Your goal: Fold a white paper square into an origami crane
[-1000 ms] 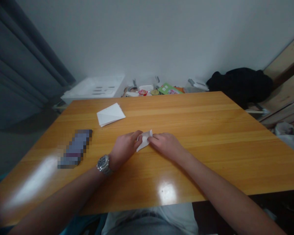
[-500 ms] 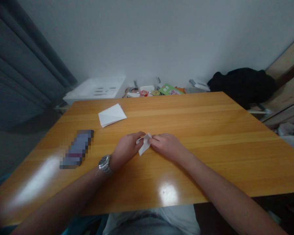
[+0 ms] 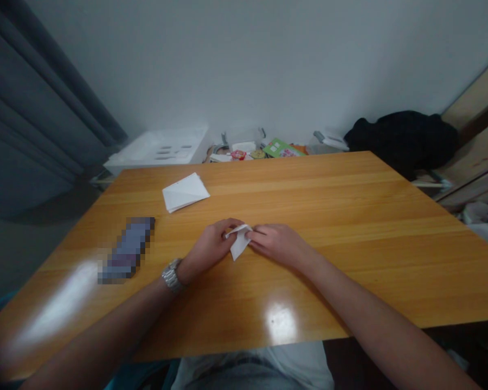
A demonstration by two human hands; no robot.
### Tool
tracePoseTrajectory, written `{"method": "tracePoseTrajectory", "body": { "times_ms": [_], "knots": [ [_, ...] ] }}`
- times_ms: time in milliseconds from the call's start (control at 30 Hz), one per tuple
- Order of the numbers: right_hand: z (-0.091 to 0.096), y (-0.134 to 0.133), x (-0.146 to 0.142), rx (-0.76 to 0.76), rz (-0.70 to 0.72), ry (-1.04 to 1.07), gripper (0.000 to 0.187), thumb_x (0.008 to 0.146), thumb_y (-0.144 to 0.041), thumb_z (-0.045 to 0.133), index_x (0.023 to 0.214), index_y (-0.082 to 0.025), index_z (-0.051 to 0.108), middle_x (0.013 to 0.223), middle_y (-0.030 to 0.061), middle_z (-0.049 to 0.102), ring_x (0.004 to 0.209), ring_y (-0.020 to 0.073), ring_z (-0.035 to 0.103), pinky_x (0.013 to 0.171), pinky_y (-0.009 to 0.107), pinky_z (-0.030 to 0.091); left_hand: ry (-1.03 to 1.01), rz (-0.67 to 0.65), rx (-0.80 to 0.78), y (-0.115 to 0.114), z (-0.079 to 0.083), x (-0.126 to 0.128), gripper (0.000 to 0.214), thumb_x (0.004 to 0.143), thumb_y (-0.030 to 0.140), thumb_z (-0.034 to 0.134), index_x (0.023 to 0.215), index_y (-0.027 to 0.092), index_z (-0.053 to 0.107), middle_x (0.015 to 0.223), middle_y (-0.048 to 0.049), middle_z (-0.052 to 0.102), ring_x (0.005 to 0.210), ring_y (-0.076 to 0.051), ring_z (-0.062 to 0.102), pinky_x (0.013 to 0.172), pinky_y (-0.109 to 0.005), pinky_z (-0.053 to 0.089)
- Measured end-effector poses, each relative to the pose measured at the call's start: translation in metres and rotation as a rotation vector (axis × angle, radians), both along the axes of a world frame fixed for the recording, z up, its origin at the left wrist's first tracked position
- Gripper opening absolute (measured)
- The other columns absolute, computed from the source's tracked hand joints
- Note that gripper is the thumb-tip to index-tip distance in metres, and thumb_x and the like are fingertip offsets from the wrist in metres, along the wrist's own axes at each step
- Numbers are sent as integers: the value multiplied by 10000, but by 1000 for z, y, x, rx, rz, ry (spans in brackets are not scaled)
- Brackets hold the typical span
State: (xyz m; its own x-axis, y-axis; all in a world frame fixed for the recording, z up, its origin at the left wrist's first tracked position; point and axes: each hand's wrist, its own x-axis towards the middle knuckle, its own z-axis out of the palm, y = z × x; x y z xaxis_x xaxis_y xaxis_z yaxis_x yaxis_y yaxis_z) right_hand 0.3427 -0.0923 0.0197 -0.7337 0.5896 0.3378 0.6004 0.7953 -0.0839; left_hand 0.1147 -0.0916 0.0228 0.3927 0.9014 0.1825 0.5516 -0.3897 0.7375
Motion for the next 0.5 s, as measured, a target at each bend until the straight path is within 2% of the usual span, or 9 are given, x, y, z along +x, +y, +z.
{"method": "tracePoseTrajectory", "body": {
  "times_ms": [300, 500],
  "knots": [
    [1, 2, 9, -7, 18, -12, 197, 990, -169, 519, 1139, -181, 647, 1063, 93, 714, 891, 183, 674, 735, 281, 529, -207, 49, -113, 7, -13, -1, 289, 893, 200, 583, 1167, 178, 672, 1170, -77, 718, 1041, -190, 678, 932, -333, 538],
    [2, 2, 13, 46, 25, -32, 291, 947, -94, 541, 1204, -175, 651, 1131, 123, 709, 917, 216, 694, 739, 322, 566, -336, -7, -301, 6, -5, -4, 342, 874, 202, 559, 1197, 156, 660, 1199, -92, 709, 1062, -210, 675, 942, -358, 541]
  ]
}}
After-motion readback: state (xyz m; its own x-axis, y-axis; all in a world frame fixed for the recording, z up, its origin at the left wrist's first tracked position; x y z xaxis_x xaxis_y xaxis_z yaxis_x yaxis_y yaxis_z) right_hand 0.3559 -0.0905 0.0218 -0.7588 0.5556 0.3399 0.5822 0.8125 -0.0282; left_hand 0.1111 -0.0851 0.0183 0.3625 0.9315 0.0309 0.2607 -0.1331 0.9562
